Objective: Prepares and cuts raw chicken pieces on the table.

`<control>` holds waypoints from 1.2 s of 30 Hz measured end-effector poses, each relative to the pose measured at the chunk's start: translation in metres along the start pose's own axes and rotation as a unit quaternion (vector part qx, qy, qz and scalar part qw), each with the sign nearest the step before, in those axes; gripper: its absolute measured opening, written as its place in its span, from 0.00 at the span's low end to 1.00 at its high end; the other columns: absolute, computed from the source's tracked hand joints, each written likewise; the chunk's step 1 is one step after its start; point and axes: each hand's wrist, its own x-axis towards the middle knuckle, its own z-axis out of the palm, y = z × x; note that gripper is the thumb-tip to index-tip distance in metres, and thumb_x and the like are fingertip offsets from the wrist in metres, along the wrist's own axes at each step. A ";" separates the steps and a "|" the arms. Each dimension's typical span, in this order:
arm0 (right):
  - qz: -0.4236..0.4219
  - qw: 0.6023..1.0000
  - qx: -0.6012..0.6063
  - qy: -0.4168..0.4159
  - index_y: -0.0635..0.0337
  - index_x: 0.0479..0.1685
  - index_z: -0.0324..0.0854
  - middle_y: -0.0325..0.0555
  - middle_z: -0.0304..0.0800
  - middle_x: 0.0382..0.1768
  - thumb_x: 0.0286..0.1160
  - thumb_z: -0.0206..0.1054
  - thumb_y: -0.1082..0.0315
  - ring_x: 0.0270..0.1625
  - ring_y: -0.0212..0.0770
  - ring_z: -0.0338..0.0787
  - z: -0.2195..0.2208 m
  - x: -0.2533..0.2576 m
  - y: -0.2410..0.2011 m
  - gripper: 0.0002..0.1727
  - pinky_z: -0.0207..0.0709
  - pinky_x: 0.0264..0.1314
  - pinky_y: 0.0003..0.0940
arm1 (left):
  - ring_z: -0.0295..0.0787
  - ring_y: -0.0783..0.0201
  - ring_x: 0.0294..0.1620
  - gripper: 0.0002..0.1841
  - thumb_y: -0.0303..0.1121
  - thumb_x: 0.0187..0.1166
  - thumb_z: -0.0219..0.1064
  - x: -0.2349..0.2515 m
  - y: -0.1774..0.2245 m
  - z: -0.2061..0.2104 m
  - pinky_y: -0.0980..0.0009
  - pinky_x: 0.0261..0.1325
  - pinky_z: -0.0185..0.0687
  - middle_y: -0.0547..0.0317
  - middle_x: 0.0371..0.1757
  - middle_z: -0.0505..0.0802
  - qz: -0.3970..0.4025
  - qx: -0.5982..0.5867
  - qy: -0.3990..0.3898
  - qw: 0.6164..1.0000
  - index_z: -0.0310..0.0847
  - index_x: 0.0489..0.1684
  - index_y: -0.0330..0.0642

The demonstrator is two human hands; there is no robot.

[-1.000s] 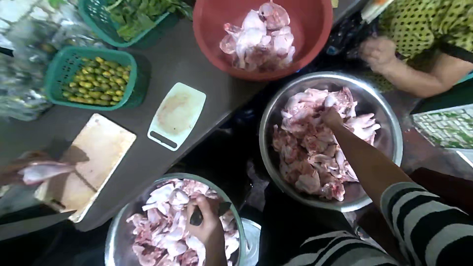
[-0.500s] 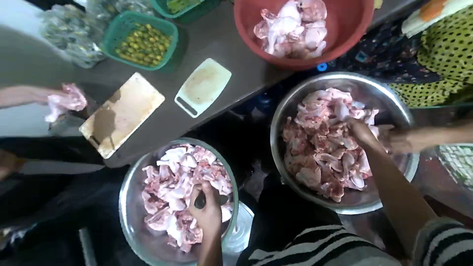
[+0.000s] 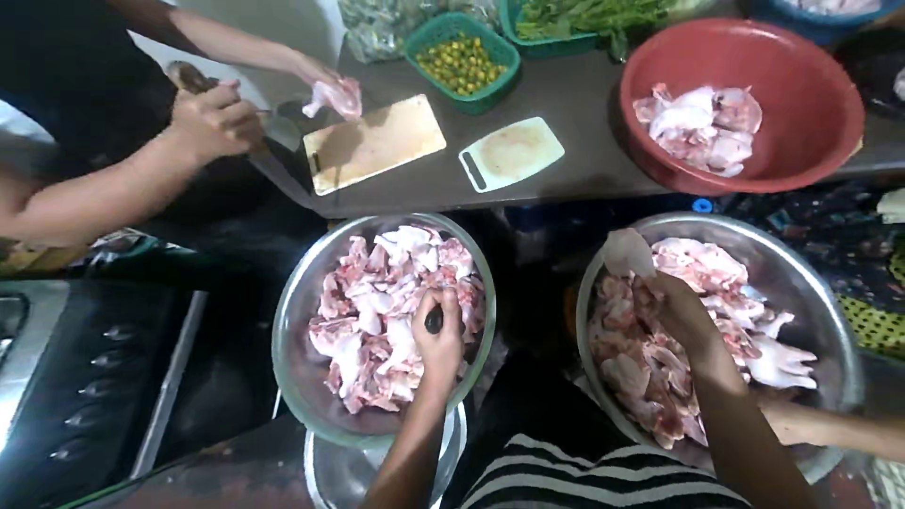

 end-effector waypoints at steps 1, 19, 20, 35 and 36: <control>0.000 1.000 -0.021 -0.010 0.57 0.41 0.77 0.29 0.81 0.22 0.87 0.43 0.66 0.23 0.25 0.79 0.011 0.004 -0.008 0.16 0.78 0.29 0.22 | 0.70 0.82 0.16 0.12 0.39 0.90 0.56 0.005 -0.002 -0.003 0.82 0.23 0.71 0.83 0.18 0.75 0.002 -0.007 0.001 1.000 0.73 0.30 0.58; 0.070 0.947 -0.182 -0.256 0.56 0.45 0.82 0.31 0.84 0.25 0.91 0.41 0.58 0.24 0.27 0.82 0.170 0.173 -0.109 0.22 0.81 0.31 0.26 | 0.70 0.82 0.17 0.12 0.41 0.89 0.59 0.059 -0.030 -0.071 0.83 0.23 0.71 0.81 0.19 0.75 -0.002 -0.055 0.063 0.997 0.74 0.30 0.55; 0.082 0.943 -0.180 -0.267 0.55 0.45 0.82 0.31 0.85 0.25 0.91 0.39 0.57 0.24 0.26 0.82 0.171 0.191 -0.115 0.23 0.80 0.31 0.25 | 0.70 0.82 0.17 0.12 0.41 0.90 0.59 0.060 -0.029 -0.072 0.83 0.23 0.71 0.81 0.20 0.76 0.001 -0.055 0.071 0.996 0.74 0.30 0.55; -0.272 0.817 -0.507 0.038 0.56 0.73 0.84 0.70 0.78 0.74 0.86 0.63 0.62 0.73 0.75 0.77 0.167 0.339 -0.054 0.20 0.70 0.74 0.71 | 0.73 0.77 0.15 0.14 0.44 0.89 0.61 0.094 -0.030 -0.040 0.79 0.22 0.75 0.77 0.16 0.77 -0.063 -0.114 0.161 0.978 0.77 0.28 0.58; -0.288 0.811 -0.508 0.032 0.51 0.73 0.85 0.66 0.79 0.74 0.86 0.63 0.62 0.74 0.73 0.77 0.163 0.343 -0.048 0.20 0.69 0.75 0.70 | 0.73 0.77 0.15 0.15 0.46 0.88 0.62 0.108 -0.028 -0.030 0.78 0.22 0.75 0.78 0.15 0.76 -0.055 -0.135 0.158 0.977 0.77 0.26 0.59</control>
